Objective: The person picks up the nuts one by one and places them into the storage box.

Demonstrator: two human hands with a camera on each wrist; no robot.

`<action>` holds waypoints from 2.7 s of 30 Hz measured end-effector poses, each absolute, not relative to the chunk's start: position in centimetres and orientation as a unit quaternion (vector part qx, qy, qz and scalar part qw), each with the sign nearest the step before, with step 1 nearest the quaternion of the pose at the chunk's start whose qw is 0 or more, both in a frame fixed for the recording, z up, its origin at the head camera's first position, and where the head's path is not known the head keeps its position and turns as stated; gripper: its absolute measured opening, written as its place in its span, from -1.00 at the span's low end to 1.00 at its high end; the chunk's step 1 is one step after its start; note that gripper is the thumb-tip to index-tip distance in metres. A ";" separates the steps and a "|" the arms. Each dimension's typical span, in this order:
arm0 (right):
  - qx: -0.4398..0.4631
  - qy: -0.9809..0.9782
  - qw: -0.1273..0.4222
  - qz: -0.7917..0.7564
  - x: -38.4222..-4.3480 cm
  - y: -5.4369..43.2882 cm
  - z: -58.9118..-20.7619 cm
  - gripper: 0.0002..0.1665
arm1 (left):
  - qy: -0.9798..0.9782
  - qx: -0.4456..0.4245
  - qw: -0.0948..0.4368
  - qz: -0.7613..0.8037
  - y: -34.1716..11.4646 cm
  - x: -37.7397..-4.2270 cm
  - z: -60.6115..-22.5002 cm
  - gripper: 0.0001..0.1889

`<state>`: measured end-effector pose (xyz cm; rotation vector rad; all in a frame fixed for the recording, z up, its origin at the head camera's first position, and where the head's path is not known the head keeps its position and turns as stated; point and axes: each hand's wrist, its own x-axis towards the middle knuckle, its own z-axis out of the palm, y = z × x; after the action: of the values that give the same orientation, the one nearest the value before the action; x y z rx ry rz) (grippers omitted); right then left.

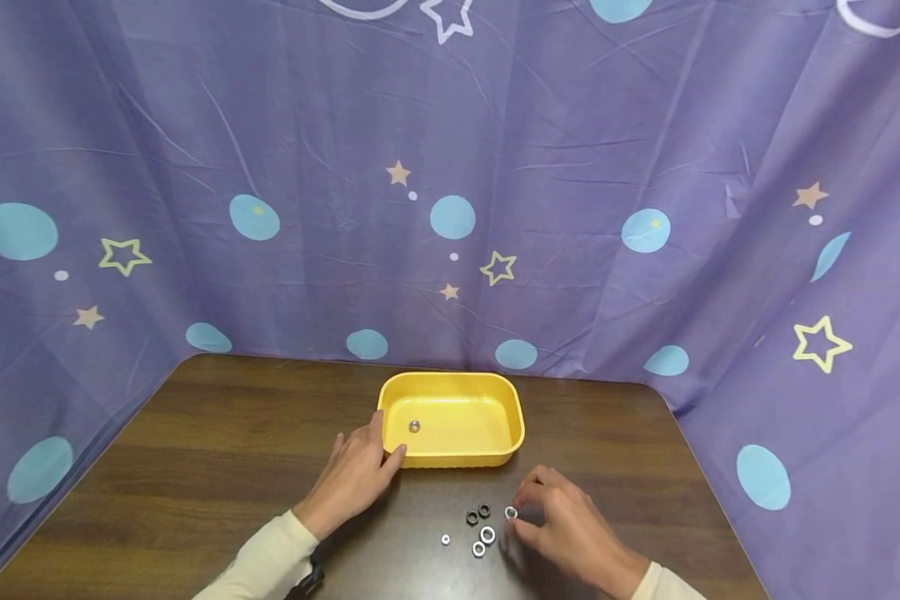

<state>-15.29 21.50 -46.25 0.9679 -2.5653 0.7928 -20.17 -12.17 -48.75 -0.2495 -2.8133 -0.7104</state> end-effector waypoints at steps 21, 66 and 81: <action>0.296 -0.903 0.087 0.298 -18.5 21.4 -43.4 -0.88 | -0.959 -0.088 0.116 -0.244 -12.1 -20.0 -48.5 -0.27; 0.310 -0.907 0.104 0.264 -24.0 19.0 -43.7 -0.86 | -0.959 -0.083 0.118 -0.244 -12.1 -20.3 -49.0 -0.25; 0.303 -0.919 0.058 0.244 -25.2 17.4 -44.2 -0.88 | -0.958 -0.088 0.119 -0.245 -11.7 -20.4 -48.9 -0.28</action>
<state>-25.21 17.42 -44.20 0.9191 -2.7857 0.7380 -20.39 -11.74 -48.89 -0.2579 -2.8022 -0.7153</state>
